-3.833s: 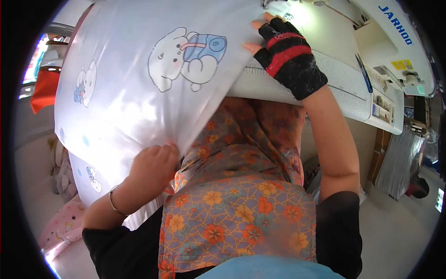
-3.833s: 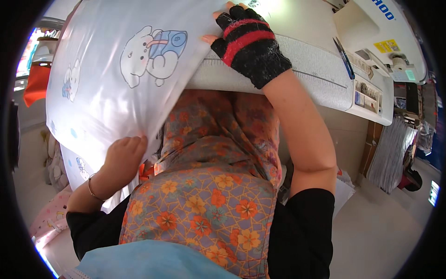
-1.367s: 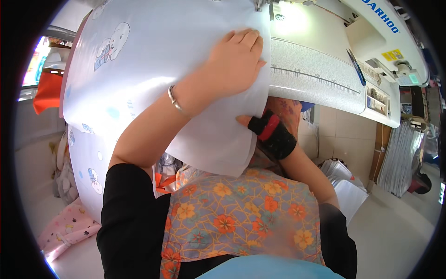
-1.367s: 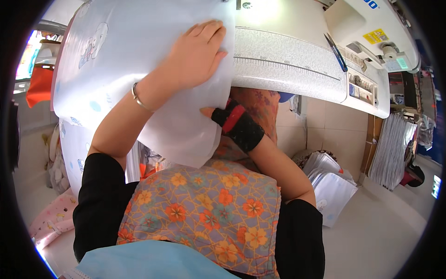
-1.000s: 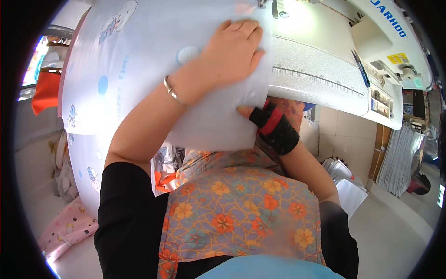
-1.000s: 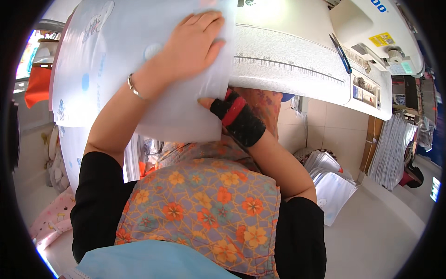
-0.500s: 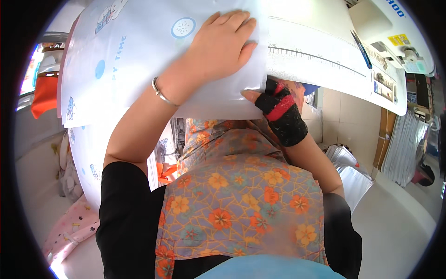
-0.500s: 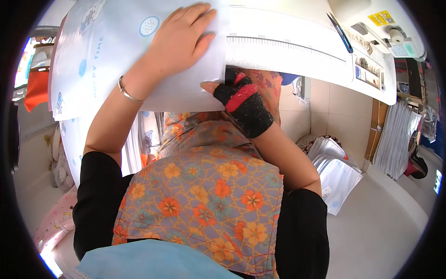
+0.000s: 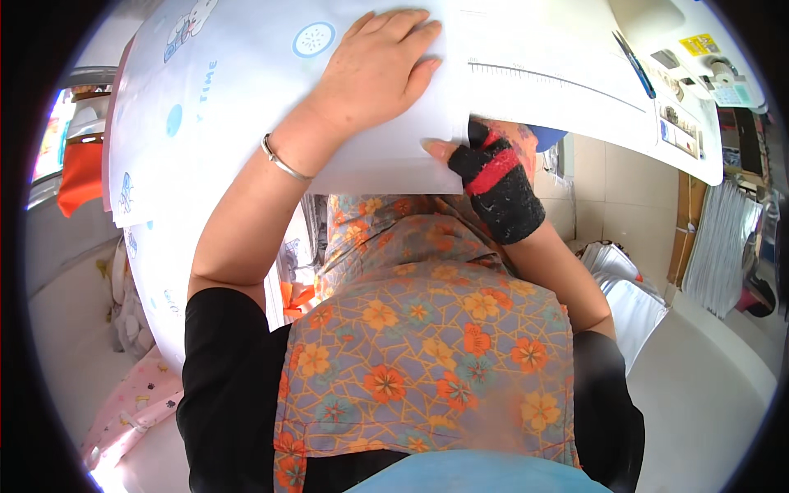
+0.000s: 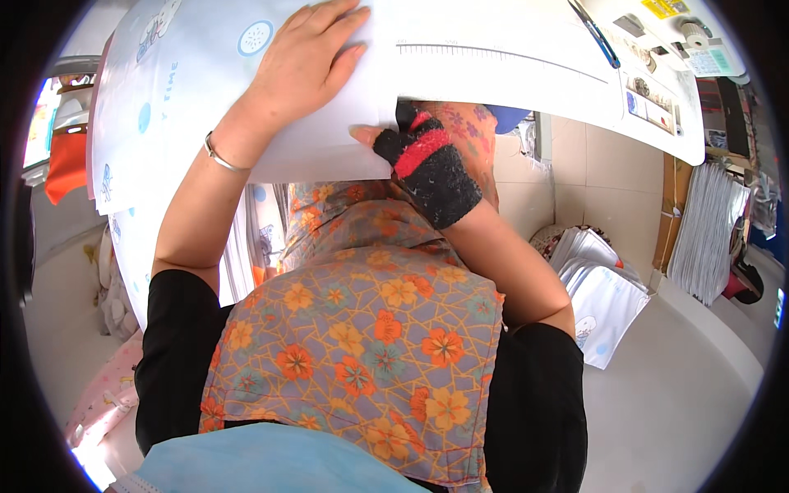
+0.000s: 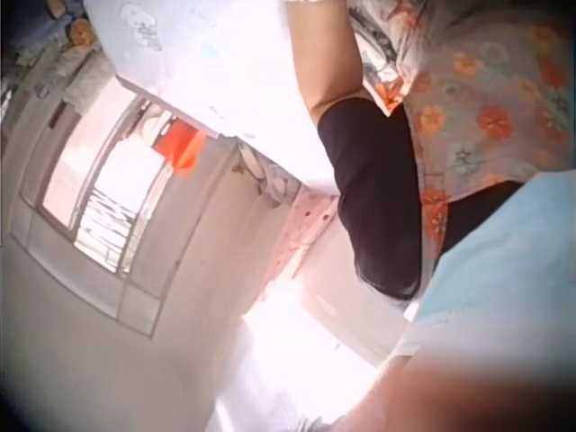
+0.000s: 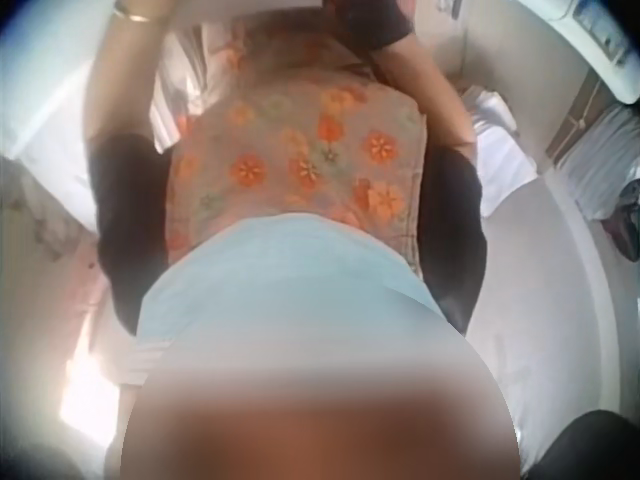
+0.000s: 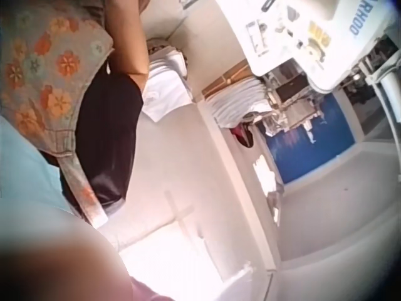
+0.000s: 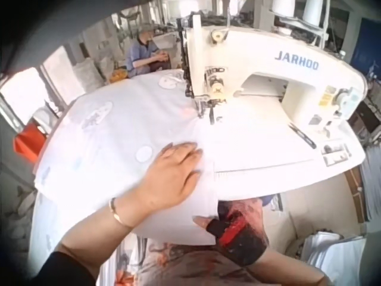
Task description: Sewing fabric pillowcases using a sewing machine.
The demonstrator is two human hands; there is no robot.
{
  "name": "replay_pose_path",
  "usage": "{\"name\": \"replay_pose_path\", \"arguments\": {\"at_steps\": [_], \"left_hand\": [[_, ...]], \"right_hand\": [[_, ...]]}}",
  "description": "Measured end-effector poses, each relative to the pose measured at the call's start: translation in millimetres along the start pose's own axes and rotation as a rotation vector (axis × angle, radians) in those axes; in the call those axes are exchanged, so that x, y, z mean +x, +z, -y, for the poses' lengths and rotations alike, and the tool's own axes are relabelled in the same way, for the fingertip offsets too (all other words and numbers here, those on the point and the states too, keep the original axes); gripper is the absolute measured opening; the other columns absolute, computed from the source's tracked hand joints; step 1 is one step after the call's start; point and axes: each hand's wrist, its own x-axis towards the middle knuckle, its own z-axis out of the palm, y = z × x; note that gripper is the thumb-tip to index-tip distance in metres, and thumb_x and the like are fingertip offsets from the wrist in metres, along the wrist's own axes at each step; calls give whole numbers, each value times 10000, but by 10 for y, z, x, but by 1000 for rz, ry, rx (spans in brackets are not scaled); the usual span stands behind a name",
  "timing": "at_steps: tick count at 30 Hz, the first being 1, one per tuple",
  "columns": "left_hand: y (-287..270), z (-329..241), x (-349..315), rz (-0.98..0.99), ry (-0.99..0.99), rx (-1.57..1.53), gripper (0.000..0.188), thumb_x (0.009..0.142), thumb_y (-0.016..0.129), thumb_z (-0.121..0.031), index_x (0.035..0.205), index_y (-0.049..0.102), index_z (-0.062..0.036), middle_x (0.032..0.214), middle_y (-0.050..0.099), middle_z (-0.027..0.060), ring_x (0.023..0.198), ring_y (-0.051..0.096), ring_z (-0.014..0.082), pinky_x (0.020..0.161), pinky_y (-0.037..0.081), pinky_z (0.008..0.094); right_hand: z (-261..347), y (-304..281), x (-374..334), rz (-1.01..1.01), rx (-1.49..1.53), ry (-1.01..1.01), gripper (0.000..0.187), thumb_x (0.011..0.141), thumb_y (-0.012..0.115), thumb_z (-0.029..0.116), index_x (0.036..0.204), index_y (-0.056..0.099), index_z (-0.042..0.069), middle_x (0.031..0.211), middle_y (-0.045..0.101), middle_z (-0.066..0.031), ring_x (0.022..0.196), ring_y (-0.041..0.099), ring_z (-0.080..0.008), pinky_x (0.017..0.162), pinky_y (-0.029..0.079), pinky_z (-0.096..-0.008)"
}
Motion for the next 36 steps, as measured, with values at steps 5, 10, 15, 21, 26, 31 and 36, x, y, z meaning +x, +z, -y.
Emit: {"name": "replay_pose_path", "arguments": {"at_steps": [5,10,15,21,26,31,36], "left_hand": [[48,-16,32,-27,-8,72,393,898,603,-276,1221,621,-54,1272,597,142,1208,546,299,1047,408,467],[85,173,105,-66,13,31,415,878,629,-292,1221,627,-60,1276,591,158,1198,545,312,1033,416,455],[-223,-44,-56,129,-12,-45,512,819,676,-239,1264,581,-5,1323,551,176,1248,511,317,1074,392,435],[-372,-270,-469,186,31,68,432,820,604,-128,1220,597,35,1309,578,175,1261,526,311,1086,400,454],[-300,-270,-492,68,62,106,425,798,541,-32,1213,597,39,1290,600,178,1212,573,309,1036,455,445],[-427,-284,-523,138,22,45,487,742,556,25,1228,595,42,1295,594,181,1242,547,322,1057,429,451],[-824,531,-1297,78,-342,294,690,611,481,166,1285,568,51,1340,565,205,1278,514,353,1102,393,449]], "right_hand": [[-54,-42,24,1,-96,-71,299,792,730,297,871,723,8,714,689,-82,673,657,-187,654,490,-320],[119,36,19,19,269,204,265,821,721,261,833,717,-3,683,687,-68,597,649,-146,625,493,-290],[-176,48,91,55,634,234,289,898,681,267,1020,684,5,746,695,-81,565,634,-141,491,466,-248],[3,-169,98,161,418,263,214,955,607,228,957,656,19,735,660,-54,588,609,-134,502,461,-240],[-164,-373,255,-309,-294,-701,101,848,671,81,934,675,27,847,669,-142,771,665,-290,693,529,-356],[-64,-182,403,-78,-598,-916,224,814,682,100,1026,677,28,1034,654,-172,987,624,-362,884,504,-421],[-152,-149,347,-130,-711,-951,250,810,670,90,1048,656,16,1082,641,-162,1012,618,-352,915,492,-467]]}}
